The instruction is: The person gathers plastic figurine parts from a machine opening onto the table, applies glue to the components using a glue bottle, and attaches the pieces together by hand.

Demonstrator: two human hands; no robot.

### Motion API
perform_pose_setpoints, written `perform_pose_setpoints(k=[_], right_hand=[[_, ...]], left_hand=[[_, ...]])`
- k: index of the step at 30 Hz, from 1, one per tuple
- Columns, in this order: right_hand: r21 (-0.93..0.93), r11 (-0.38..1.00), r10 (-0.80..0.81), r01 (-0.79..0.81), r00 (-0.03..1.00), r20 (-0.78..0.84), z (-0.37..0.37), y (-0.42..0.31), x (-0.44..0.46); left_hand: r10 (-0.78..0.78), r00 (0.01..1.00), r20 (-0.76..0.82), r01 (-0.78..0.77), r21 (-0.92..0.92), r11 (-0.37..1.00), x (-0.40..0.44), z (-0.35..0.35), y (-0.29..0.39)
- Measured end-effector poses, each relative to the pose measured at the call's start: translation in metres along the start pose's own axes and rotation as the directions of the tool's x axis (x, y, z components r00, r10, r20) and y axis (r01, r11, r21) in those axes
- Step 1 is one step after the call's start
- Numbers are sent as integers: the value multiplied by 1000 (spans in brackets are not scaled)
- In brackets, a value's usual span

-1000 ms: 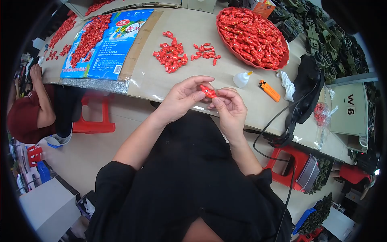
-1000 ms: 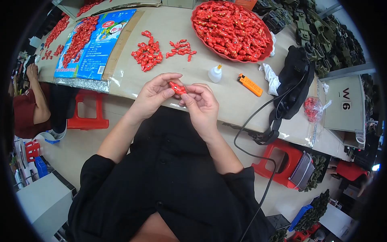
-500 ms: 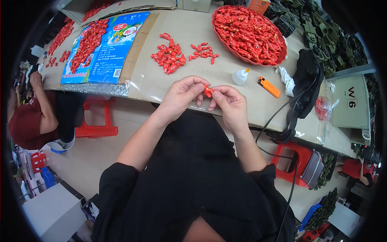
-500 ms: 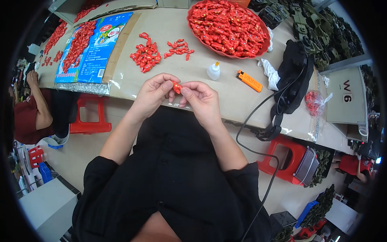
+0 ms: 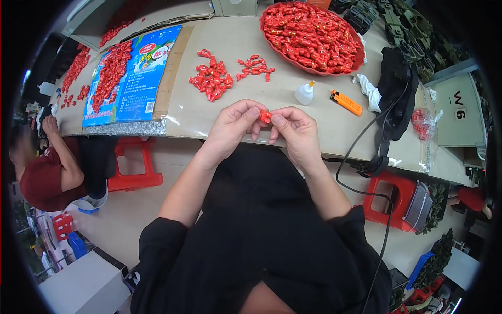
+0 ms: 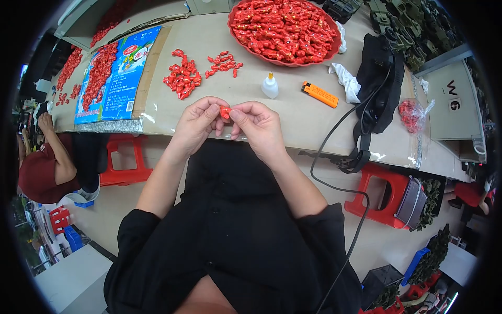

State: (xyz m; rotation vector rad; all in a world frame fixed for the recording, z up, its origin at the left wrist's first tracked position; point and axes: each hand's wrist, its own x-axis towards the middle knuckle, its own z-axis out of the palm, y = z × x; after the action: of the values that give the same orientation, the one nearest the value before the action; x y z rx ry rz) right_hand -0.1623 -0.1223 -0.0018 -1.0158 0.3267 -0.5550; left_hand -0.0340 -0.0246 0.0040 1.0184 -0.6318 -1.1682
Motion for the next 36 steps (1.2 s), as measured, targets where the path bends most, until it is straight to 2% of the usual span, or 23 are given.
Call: perform_pose_setpoints(k=[32, 36], right_hand=[[-47, 999, -13, 15, 999, 33, -1, 1, -3], [-56, 998, -20, 18, 999, -32, 2, -4, -5]], left_hand=[[49, 999, 6, -49, -36, 998, -1, -3, -2], [24, 1000, -7, -24, -86, 996, -1, -4, -1]])
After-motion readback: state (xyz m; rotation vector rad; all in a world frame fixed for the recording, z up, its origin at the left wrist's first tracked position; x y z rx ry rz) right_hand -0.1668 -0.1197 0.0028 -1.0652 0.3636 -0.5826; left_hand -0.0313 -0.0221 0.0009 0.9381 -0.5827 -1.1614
